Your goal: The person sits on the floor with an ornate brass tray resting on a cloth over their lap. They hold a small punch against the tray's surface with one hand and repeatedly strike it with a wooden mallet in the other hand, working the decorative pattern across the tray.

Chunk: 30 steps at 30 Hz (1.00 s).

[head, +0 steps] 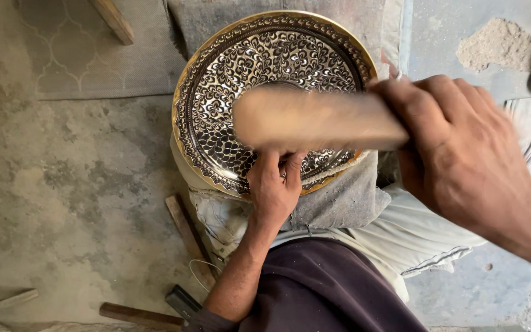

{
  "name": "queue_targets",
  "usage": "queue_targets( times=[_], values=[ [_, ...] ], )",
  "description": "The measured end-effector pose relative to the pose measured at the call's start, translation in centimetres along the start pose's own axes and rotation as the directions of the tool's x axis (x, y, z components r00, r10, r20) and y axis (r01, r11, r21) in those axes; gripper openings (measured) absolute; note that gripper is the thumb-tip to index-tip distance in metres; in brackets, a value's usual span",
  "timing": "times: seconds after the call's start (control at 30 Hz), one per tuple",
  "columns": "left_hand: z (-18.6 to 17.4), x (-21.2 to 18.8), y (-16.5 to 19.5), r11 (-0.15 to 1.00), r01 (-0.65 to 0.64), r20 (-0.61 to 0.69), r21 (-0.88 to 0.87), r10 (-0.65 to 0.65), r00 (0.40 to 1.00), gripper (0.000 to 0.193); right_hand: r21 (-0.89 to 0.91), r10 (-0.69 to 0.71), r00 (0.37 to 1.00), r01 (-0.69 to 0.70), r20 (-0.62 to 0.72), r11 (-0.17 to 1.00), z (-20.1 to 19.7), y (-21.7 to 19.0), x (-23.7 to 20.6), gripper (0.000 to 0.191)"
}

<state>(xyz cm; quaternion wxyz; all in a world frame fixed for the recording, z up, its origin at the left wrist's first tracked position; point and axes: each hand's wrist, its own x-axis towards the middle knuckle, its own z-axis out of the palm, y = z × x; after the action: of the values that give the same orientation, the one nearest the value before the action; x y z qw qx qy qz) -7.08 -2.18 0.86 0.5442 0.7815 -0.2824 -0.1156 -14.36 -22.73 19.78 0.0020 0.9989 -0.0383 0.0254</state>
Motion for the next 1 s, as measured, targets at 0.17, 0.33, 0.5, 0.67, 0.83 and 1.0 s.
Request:
queue_targets(
  times=[0.17, 0.33, 0.5, 0.67, 0.83, 1.0],
  values=[
    [0.0, 0.0, -0.1, 0.999, -0.037, -0.012, -0.006, 0.037, 0.999, 0.019, -0.2, 0.031, 0.992, -0.006, 0.123, 0.98, 0.6, -0.2, 0.0, 0.058],
    [-0.1, 0.2, -0.4, 1.0, -0.01, 0.028, 0.02, 0.01, 1.0, 0.021, -0.204, 0.015, 0.981, 0.025, 0.191, 0.979, 0.8, -0.1, -0.8, 0.059],
    [0.1, 0.0, -0.3, 1.0, -0.014, 0.007, -0.027, 0.014, 1.0, 0.019, -0.172, 0.079, 0.984, -0.052, 0.159, 0.984, 1.2, 0.0, -0.9, 0.065],
    [0.0, 0.0, -0.4, 0.999, 0.011, 0.012, -0.049, -0.011, 1.0, 0.016, -0.046, 0.108, 0.987, -0.103, 0.115, 0.994, 1.3, -0.1, -0.8, 0.075],
    [0.0, -0.1, -0.4, 1.0, -0.006, 0.03, -0.014, 0.006, 1.0, 0.019, -0.037, 0.047, 0.994, -0.044, 0.097, 0.998, 1.2, -0.1, -1.2, 0.071],
    [-0.2, -0.2, -0.5, 0.999, -0.017, 0.02, 0.03, 0.017, 1.0, 0.022, -0.096, 0.045, 0.988, -0.031, 0.149, 0.995, 1.4, -0.1, -1.5, 0.068]
  ],
)
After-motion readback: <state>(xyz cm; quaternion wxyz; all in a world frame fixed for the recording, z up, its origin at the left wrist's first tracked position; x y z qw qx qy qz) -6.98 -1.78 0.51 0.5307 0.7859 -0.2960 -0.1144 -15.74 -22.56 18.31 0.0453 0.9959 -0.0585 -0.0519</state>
